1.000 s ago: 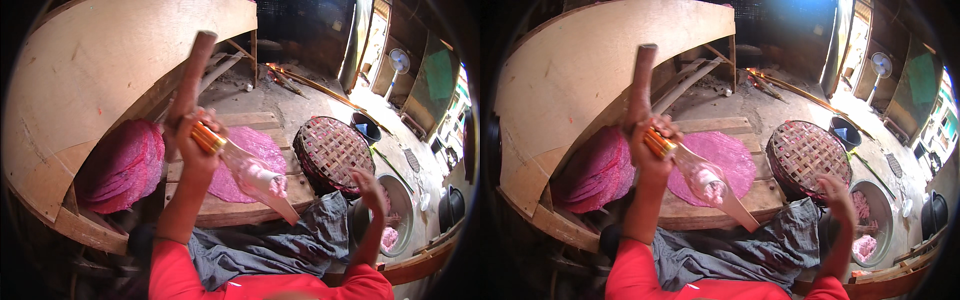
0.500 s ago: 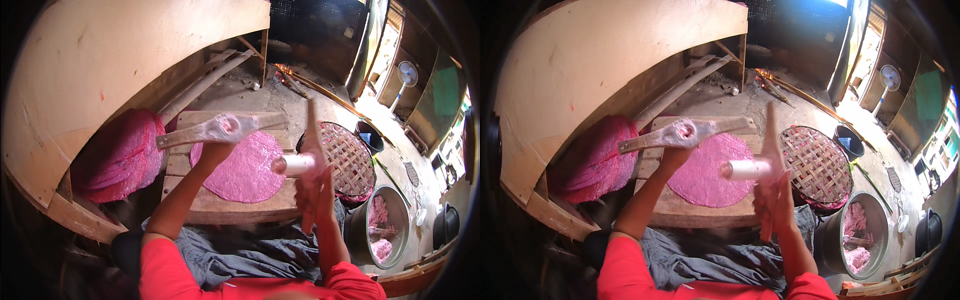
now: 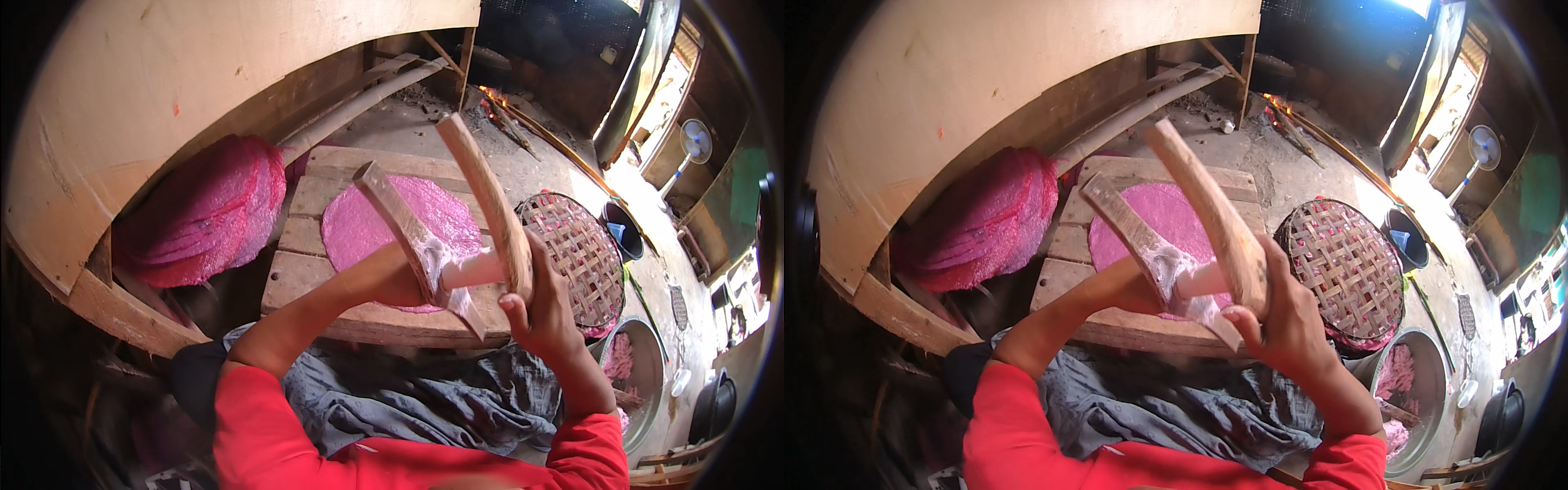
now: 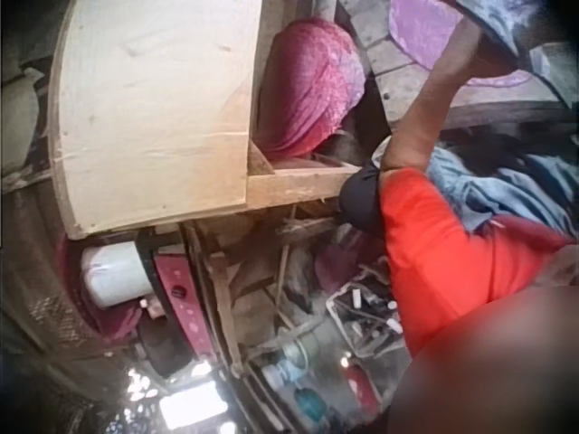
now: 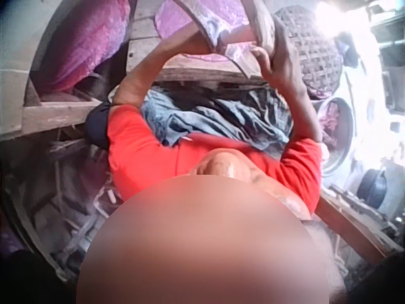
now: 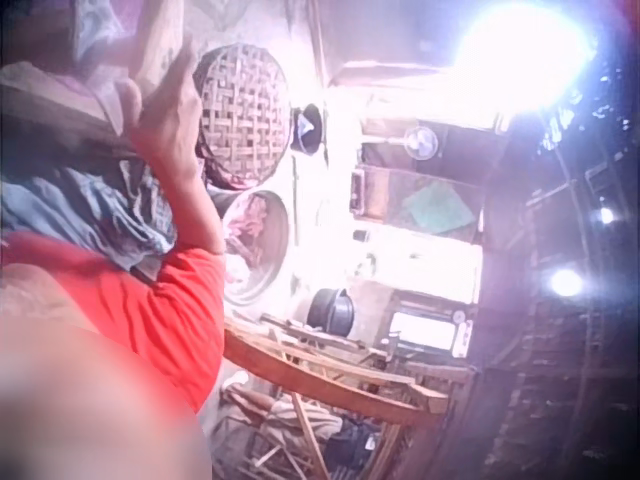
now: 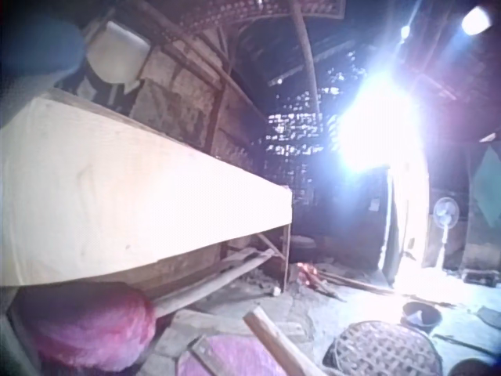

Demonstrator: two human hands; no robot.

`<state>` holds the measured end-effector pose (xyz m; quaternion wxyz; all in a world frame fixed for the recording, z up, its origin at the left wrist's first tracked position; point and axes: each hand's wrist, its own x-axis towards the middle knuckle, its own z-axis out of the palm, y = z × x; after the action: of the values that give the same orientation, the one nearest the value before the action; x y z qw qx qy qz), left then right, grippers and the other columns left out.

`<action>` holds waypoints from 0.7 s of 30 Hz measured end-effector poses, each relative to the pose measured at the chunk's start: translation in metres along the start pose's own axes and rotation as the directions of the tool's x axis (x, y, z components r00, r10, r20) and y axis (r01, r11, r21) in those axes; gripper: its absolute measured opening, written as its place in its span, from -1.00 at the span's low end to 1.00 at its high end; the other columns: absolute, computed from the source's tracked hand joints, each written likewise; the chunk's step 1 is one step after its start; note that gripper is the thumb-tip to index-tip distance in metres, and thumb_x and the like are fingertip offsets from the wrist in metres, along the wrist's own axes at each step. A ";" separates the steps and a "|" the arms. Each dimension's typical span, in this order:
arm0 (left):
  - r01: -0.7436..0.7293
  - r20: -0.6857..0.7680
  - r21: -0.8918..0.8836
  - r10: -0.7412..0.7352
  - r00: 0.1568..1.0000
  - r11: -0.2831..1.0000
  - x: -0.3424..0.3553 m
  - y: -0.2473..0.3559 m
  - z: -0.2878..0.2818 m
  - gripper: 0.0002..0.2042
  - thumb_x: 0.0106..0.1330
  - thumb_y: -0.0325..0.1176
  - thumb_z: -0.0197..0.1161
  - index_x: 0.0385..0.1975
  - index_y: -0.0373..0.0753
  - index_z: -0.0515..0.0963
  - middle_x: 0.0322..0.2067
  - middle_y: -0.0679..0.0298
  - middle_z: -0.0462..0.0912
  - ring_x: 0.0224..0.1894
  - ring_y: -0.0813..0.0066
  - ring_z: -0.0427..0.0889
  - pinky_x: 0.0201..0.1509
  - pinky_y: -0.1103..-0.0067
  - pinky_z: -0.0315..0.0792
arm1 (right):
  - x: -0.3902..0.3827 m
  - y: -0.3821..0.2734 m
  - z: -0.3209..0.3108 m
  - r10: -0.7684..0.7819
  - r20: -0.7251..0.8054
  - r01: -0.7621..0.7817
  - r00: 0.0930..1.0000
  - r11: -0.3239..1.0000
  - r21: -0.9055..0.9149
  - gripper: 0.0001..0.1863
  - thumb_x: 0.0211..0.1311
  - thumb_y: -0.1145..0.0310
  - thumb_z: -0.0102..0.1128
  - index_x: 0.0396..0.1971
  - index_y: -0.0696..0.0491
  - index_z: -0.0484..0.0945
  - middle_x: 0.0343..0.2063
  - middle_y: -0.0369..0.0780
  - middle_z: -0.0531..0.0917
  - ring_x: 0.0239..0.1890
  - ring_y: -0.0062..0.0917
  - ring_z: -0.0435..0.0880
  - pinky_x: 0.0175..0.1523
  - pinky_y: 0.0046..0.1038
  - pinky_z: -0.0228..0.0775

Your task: The person scoops pink dough from a metal bowl, places it on a wooden board, and uses a wooden tool to roll and shape the dough into rose-like spirals. The finished rolls are arranged on a woven tray.

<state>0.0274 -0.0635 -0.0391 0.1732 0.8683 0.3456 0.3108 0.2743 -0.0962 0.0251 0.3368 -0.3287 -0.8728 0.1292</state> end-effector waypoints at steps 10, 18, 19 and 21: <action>0.019 -0.017 -0.334 -0.026 1.000 0.942 0.002 0.025 -0.021 -0.79 -0.03 -0.37 0.45 -0.42 -0.27 0.62 -0.46 0.14 0.64 -0.37 0.27 0.65 -0.24 0.44 0.50 | 0.001 0.061 0.028 -0.104 0.545 -0.533 0.832 0.123 0.837 0.33 -0.16 -0.56 0.15 0.41 0.16 -0.07 0.17 0.05 0.40 0.25 -0.16 0.40 0.25 -0.05 0.29; 0.468 -0.479 0.306 -0.291 0.828 0.829 -0.088 0.047 -0.065 -0.42 0.14 -0.08 0.40 0.01 -0.31 0.35 -0.09 -0.02 0.57 -0.02 0.07 0.58 0.05 0.31 0.45 | 0.013 0.073 0.066 -0.328 0.394 -0.370 0.859 0.137 0.919 0.32 -0.34 -0.53 0.27 0.42 -0.01 0.07 -0.16 -0.11 0.46 -0.22 -0.39 0.44 -0.18 -0.44 0.27; 0.614 -0.517 0.313 -0.412 0.750 0.725 -0.117 0.055 -0.065 -0.50 0.19 -0.14 0.38 -0.02 -0.31 0.36 -0.22 0.05 0.58 -0.10 0.12 0.59 0.02 0.35 0.45 | 0.016 0.075 0.061 -0.271 0.425 -0.381 0.864 0.200 0.903 0.34 -0.36 -0.52 0.29 0.39 0.06 0.07 -0.17 -0.13 0.46 -0.23 -0.42 0.43 -0.19 -0.44 0.25; 0.867 -0.396 0.335 -0.780 0.485 0.369 -0.169 0.067 -0.055 -0.61 0.21 -0.04 0.32 -0.32 -0.27 0.43 -0.39 0.06 0.60 -0.24 0.04 0.61 -0.14 0.28 0.49 | 0.023 0.079 0.049 -0.220 0.427 -0.382 0.877 0.221 0.898 0.39 -0.40 -0.51 0.34 0.31 0.24 0.08 -0.19 -0.18 0.46 -0.24 -0.49 0.42 -0.19 -0.46 0.23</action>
<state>-0.0719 -0.2255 -0.0340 0.0467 0.5593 0.8130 0.1547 0.2670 -0.0218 -0.0345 0.2365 -0.0511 -0.6317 0.7364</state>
